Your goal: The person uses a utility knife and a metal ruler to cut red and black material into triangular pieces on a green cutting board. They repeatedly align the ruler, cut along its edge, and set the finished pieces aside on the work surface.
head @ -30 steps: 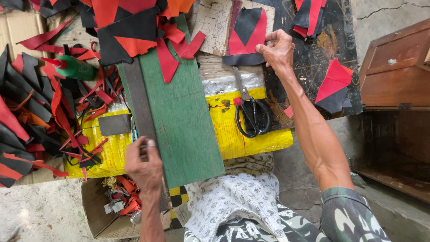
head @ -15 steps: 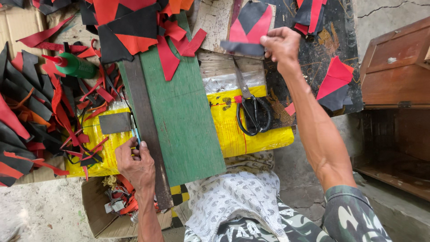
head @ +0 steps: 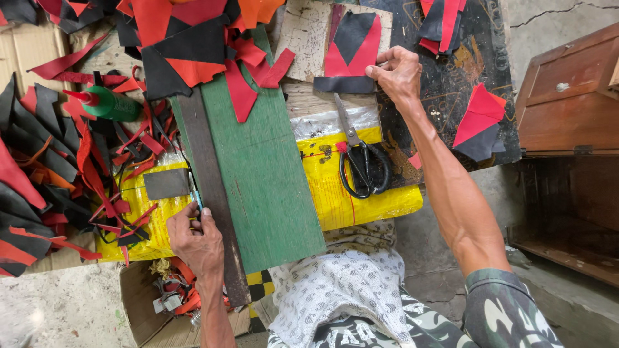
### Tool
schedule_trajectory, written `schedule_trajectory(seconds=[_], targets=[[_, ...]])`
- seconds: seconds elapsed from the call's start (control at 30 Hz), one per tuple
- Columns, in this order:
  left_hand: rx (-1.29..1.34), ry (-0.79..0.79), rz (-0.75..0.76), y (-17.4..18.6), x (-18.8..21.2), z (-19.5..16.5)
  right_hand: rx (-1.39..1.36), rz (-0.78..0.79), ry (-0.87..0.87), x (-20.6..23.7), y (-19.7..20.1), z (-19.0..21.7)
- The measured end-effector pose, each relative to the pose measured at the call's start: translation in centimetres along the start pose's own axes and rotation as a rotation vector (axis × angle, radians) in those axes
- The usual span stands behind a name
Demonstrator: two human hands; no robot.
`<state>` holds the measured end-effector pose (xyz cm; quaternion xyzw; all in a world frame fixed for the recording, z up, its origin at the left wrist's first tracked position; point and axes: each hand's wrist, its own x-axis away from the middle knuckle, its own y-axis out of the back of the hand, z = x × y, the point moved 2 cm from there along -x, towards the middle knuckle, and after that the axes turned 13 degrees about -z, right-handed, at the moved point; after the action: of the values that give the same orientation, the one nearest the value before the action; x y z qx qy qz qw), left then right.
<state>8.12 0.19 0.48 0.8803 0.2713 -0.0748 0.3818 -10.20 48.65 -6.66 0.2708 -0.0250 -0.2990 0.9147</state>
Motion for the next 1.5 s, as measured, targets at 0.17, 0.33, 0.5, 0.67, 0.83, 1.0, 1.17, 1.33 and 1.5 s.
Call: schedule_trajectory(seconds=[0.17, 0.33, 0.5, 0.67, 0.83, 1.0, 1.17, 1.33, 1.5], targets=[[0.003, 0.02, 0.002, -0.1, 0.1, 0.2, 0.028, -0.004, -0.022, 0.1, -0.4, 0.4], [0.011, 0.037, 0.003, -0.1, 0.1, 0.2, 0.087, -0.016, 0.005, 0.1, -0.7, 0.7], [0.033, 0.069, -0.005, 0.1, -0.3, 0.0, 0.145, -0.029, 0.0, 0.0, -1.0, 0.6], [-0.037, 0.075, 0.041, 0.3, -0.8, 0.6, 0.204, -0.045, 0.001, 0.0, -1.2, 0.7], [-0.042, 0.108, 0.082, 0.1, -1.0, 1.5, 0.211, -0.055, -0.003, 0.1, -1.0, 0.8], [-0.055, 0.091, 0.093, 0.3, -1.0, 1.9, 0.203, -0.054, 0.011, 0.1, -1.1, 0.8], [-0.031, 0.037, 0.049, 2.1, -0.9, 1.8, 0.173, -0.053, 0.027, 0.1, -1.2, 0.8], [0.032, 0.086, 0.035, 3.4, -0.5, 1.4, 0.17, -0.051, 0.018, 0.2, -1.0, 0.8], [0.235, 0.322, 0.081, 4.2, 0.6, 1.4, 0.146, -0.038, 0.016, 0.3, -0.9, 0.8]])
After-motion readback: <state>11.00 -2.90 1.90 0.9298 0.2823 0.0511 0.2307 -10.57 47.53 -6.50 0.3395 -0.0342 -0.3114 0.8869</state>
